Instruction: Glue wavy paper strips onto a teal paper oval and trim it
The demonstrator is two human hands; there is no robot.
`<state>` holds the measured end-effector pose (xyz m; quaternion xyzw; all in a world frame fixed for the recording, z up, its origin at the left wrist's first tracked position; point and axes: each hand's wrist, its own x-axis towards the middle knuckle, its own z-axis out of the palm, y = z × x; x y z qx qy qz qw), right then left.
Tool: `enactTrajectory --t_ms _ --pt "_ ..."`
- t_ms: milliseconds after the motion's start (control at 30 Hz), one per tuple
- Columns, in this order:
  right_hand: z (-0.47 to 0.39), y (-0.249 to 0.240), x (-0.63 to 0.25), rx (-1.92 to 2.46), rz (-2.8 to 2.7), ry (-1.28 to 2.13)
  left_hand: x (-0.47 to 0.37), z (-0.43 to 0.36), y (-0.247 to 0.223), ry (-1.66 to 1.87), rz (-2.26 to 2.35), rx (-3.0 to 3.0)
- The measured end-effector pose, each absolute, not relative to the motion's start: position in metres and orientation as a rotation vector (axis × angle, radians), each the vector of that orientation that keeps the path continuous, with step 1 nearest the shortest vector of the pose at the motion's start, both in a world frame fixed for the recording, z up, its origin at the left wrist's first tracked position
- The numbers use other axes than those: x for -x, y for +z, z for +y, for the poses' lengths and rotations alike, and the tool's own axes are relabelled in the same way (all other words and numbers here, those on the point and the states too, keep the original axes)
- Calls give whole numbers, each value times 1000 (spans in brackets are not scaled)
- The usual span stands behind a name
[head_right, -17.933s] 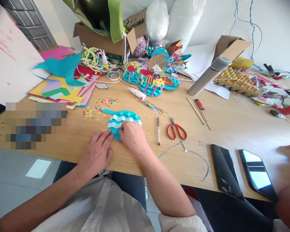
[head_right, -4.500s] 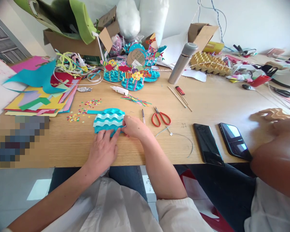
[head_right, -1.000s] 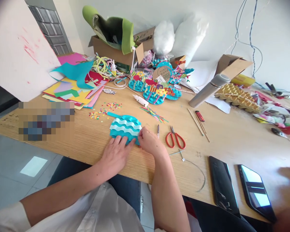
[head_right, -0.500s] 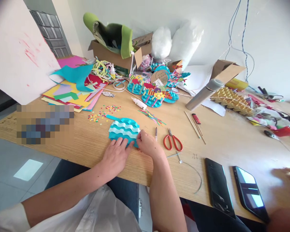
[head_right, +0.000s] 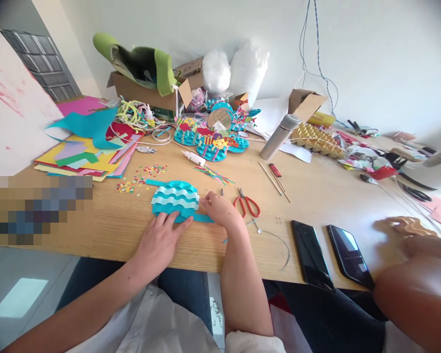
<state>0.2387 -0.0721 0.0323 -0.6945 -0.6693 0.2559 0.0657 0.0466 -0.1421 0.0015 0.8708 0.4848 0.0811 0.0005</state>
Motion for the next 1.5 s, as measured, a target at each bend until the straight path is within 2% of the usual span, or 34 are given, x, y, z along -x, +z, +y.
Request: enactTrajectory --t_ms 300,500,867,1133,1367,1500 --pt "-69 34 -236 2230 -1916 430 -34 -150 -2 419 1452 -2751" --pt "-70 37 -233 2036 -1714 307 -46 -150 2 482 1524 -2694" --pt "-70 29 -224 2020 -1850 351 -60 -137 2 377 1558 -2657" --pt "-65 24 -227 1952 -1746 422 -60 -137 3 385 1551 -2611" --pt "-55 21 -229 1888 -1684 558 -36 -145 9 607 1419 -2582" --pt "-35 26 -228 1898 -1787 668 -3 -141 5 774 1619 -2456"
